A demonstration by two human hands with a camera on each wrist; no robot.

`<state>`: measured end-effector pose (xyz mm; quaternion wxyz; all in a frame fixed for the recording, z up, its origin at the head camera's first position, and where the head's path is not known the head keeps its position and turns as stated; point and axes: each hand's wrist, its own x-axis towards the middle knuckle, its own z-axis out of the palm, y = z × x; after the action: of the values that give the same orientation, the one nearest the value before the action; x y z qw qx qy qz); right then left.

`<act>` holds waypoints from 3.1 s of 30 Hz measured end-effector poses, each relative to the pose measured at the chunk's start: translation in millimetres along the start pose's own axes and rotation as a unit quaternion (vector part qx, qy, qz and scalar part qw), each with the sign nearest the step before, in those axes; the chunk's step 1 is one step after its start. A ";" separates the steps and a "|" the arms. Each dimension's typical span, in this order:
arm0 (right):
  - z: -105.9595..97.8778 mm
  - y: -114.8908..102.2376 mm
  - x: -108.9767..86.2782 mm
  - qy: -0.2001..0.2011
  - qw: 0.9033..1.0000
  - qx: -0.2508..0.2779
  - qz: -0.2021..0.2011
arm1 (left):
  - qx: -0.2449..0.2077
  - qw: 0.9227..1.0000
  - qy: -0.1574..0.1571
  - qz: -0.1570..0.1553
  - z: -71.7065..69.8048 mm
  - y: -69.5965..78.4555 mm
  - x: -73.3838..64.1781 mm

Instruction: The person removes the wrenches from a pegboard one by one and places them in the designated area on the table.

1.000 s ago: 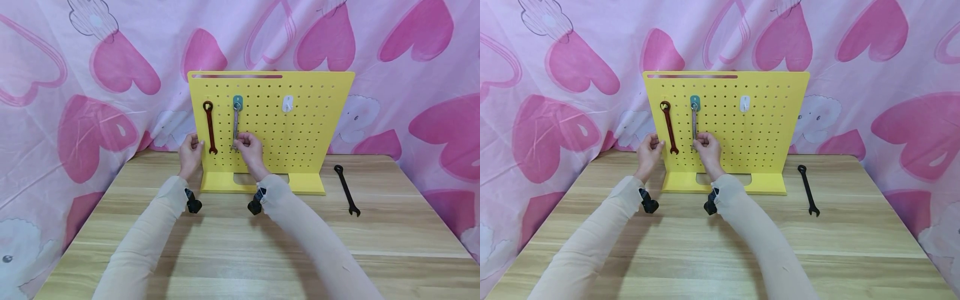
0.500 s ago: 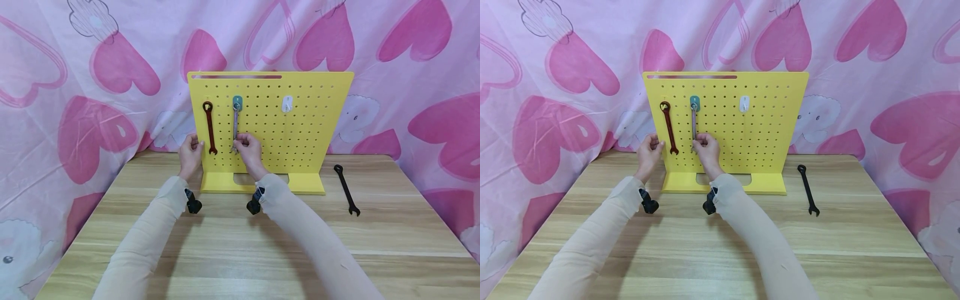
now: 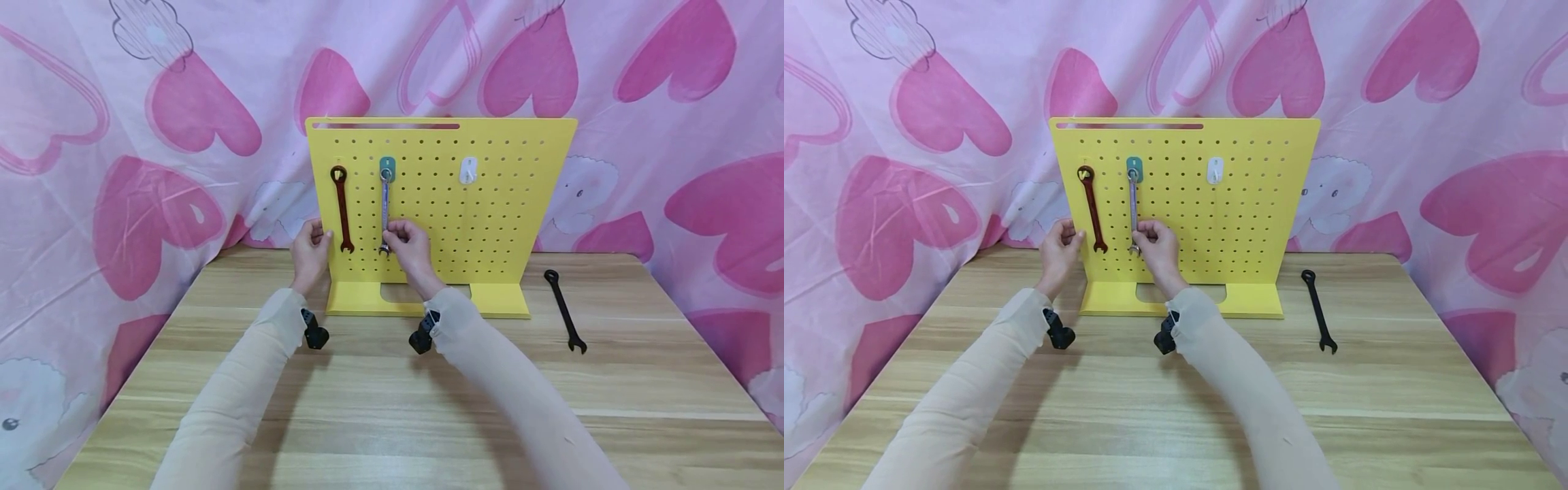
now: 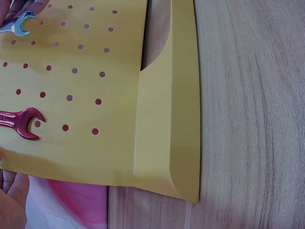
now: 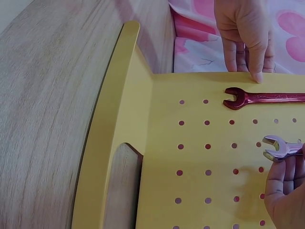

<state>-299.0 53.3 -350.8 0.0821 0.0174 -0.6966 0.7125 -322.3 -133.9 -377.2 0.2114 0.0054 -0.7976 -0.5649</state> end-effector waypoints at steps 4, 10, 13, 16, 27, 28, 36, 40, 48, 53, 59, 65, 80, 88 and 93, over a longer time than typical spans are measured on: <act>-3.5 -0.4 -2.3 -0.009 1.000 -0.006 -0.009 | 0.002 1.000 0.000 -0.002 -0.1 0.9 -0.7; -9.0 -1.4 -4.3 -0.018 1.000 -0.009 -0.007 | 0.003 1.000 0.005 0.004 0.8 -0.1 -0.3; -11.1 -2.2 -5.1 -0.022 1.000 -0.014 -0.008 | -0.001 1.000 0.007 0.008 0.7 -0.3 0.0; -12.7 -3.2 -6.4 -0.027 0.999 -0.018 -0.012 | -0.004 1.000 0.007 0.009 0.5 -0.4 0.1; -17.0 -4.2 -11.3 -0.044 0.998 -0.027 -0.023 | 0.002 1.000 0.009 0.007 1.1 -1.5 0.9; -17.4 -4.5 -11.8 -0.046 0.998 -0.026 -0.023 | 0.001 1.000 0.007 0.006 1.1 -1.2 0.6; -20.4 -8.3 -18.2 -0.059 0.998 -0.009 -0.010 | -0.004 1.000 0.014 0.010 0.6 0.8 -2.6; -21.8 -9.7 -20.8 -0.065 0.998 0.003 -0.007 | 0.002 1.000 0.006 0.009 0.3 -1.0 -1.0; -23.1 -14.3 -25.9 -0.069 0.997 0.018 0.005 | 0.005 1.000 0.001 0.002 0.2 -0.6 -0.9; -23.4 -16.1 -28.3 -0.071 0.997 0.033 0.019 | 0.011 1.000 0.004 0.000 -0.1 -0.4 -1.4; -23.1 -17.8 -30.1 -0.077 0.995 0.053 0.032 | 0.003 1.000 0.003 -0.004 0.0 -1.2 -0.7; -22.9 -22.8 -32.1 -0.081 0.994 0.062 0.046 | 0.006 1.000 0.003 -0.001 0.3 -1.1 -0.6; -23.7 -33.8 -37.0 -0.092 0.992 0.065 0.050 | 0.012 1.000 0.005 0.009 0.0 1.1 -2.5; -30.7 -33.6 -40.1 -0.096 0.992 0.068 0.046 | 0.009 1.000 0.007 0.008 1.0 -0.6 -0.8; -39.2 -33.3 -42.3 -0.088 0.994 0.054 0.046 | 0.008 1.000 0.007 0.006 1.2 -1.1 -0.5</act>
<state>-249.1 88.9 -324.8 -0.0134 0.0527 -0.6613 0.7481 -322.5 -133.1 -378.6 0.2199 0.0066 -0.8009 -0.5570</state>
